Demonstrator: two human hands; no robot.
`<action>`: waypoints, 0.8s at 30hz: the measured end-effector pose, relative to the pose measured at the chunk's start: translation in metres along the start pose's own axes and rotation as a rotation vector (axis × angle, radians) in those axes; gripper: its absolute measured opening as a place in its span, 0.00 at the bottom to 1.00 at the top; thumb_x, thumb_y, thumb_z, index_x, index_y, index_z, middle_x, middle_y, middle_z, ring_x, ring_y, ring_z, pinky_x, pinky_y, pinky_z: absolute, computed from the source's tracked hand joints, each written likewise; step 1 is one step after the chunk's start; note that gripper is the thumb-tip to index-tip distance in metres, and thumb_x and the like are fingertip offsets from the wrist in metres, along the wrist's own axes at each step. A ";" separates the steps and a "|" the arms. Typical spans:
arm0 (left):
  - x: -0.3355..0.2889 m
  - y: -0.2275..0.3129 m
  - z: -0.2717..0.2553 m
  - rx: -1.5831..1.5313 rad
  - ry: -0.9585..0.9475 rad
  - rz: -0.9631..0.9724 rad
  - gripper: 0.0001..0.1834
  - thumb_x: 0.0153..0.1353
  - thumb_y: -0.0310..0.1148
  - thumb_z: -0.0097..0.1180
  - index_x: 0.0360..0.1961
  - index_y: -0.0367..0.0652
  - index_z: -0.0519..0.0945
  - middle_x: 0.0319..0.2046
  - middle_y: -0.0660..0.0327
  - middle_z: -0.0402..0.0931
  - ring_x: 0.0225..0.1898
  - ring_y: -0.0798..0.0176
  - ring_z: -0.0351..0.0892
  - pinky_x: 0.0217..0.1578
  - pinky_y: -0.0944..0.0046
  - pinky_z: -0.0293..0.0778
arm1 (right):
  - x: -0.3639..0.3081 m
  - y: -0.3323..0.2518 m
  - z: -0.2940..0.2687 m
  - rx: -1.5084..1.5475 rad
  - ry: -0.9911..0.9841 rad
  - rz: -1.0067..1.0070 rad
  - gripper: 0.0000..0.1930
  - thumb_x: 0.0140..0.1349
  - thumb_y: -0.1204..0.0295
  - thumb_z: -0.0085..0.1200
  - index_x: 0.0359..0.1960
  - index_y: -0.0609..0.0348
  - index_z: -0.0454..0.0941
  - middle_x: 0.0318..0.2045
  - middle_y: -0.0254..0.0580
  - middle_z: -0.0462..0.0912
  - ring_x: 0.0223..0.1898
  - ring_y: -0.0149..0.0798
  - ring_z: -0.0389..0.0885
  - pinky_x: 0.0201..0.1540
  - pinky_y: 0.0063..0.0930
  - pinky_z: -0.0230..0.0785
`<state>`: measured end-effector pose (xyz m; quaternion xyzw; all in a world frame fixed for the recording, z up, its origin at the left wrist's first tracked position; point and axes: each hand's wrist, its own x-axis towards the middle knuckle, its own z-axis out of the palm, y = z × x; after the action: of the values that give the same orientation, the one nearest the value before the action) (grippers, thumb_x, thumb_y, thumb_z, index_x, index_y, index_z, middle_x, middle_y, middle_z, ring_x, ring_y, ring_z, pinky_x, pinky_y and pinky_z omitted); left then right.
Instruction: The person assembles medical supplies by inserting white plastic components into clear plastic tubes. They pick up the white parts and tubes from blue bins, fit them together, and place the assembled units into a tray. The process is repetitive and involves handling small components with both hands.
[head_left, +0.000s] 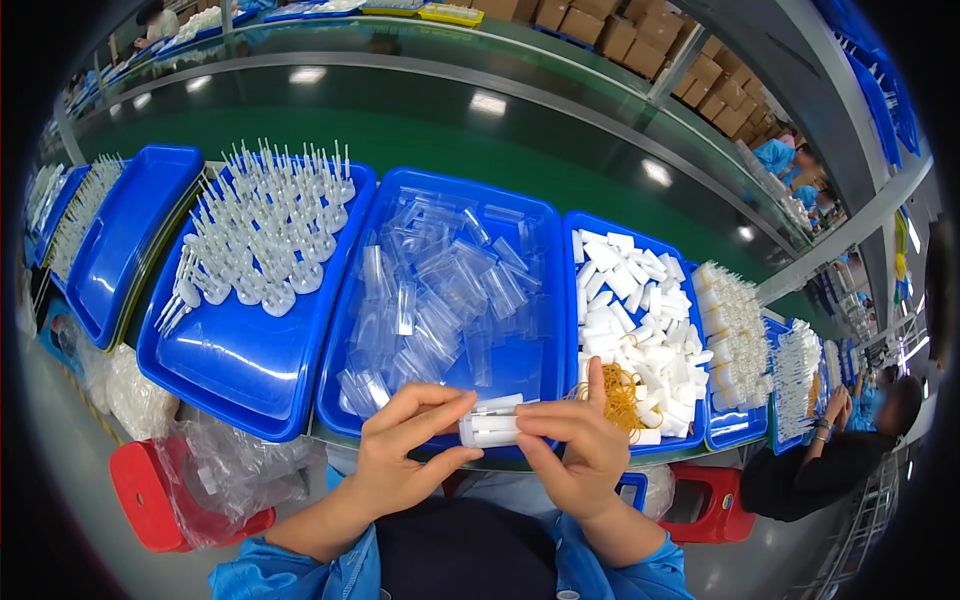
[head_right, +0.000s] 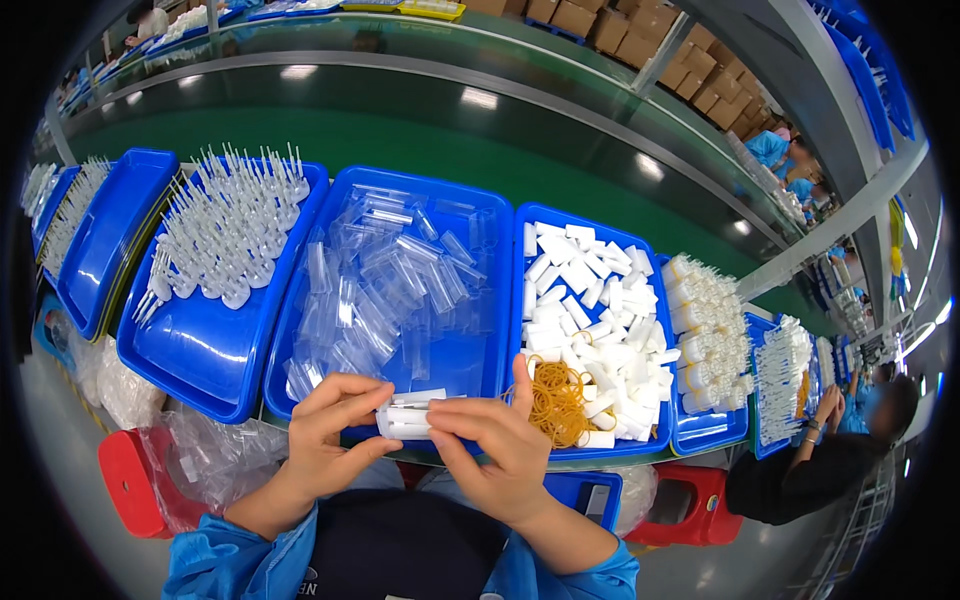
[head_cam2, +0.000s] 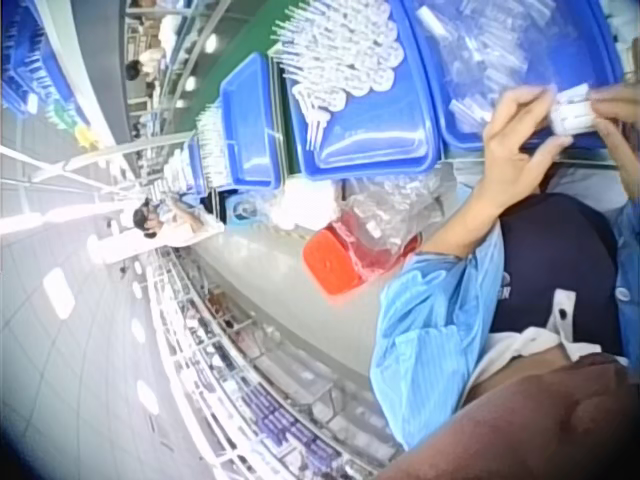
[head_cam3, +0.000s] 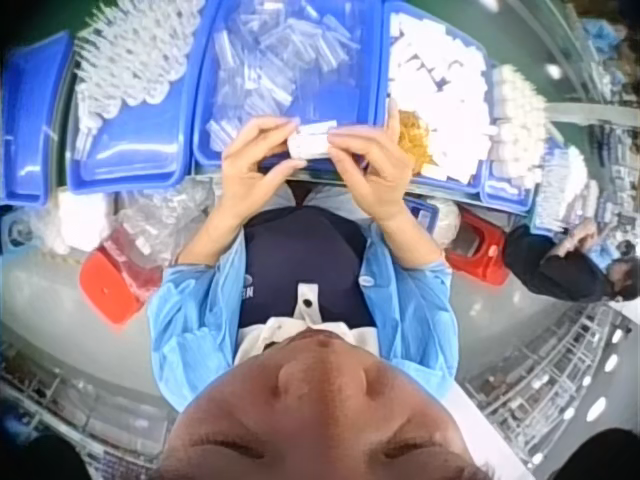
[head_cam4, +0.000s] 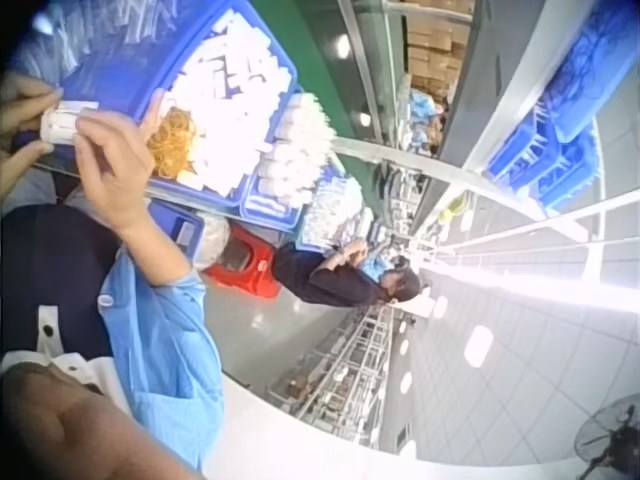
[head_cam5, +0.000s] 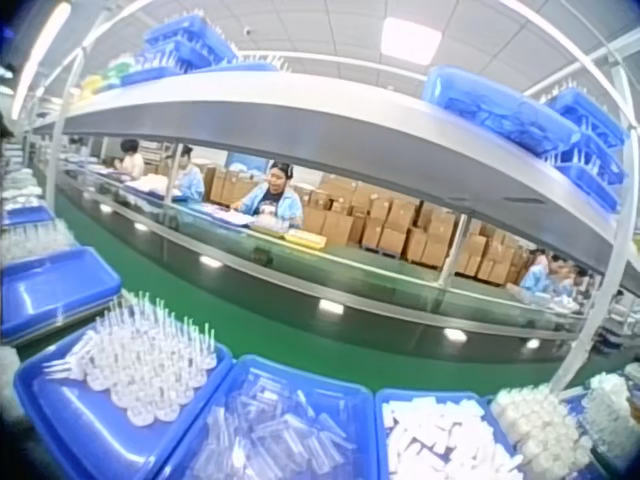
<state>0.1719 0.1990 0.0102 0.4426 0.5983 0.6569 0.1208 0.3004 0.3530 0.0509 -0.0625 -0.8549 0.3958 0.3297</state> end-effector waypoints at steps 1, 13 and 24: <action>-0.001 0.000 -0.001 0.020 -0.006 0.005 0.29 0.46 0.21 0.71 0.53 0.34 0.79 0.47 0.51 0.75 0.46 0.58 0.81 0.44 0.64 0.84 | 0.001 -0.002 0.000 -0.070 -0.029 -0.039 0.07 0.51 0.79 0.64 0.34 0.60 0.84 0.36 0.44 0.86 0.39 0.36 0.85 0.73 0.57 0.33; -0.002 -0.004 0.001 -0.073 0.081 -0.031 0.25 0.48 0.18 0.68 0.51 0.33 0.80 0.48 0.50 0.74 0.48 0.56 0.81 0.43 0.64 0.86 | 0.059 0.068 -0.077 -0.393 0.135 0.091 0.04 0.51 0.79 0.61 0.30 0.60 0.82 0.28 0.41 0.84 0.29 0.37 0.83 0.45 0.33 0.75; 0.001 -0.007 -0.009 -0.200 -0.021 -0.065 0.22 0.51 0.19 0.67 0.50 0.32 0.79 0.50 0.51 0.71 0.51 0.57 0.79 0.49 0.61 0.82 | 0.074 0.149 -0.105 -0.703 -0.254 0.536 0.11 0.48 0.69 0.66 0.33 0.58 0.84 0.28 0.39 0.86 0.31 0.40 0.85 0.38 0.31 0.76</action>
<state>0.1622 0.1956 0.0053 0.4157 0.5424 0.7044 0.1919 0.2839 0.5481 0.0312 -0.3405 -0.9245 0.1574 0.0673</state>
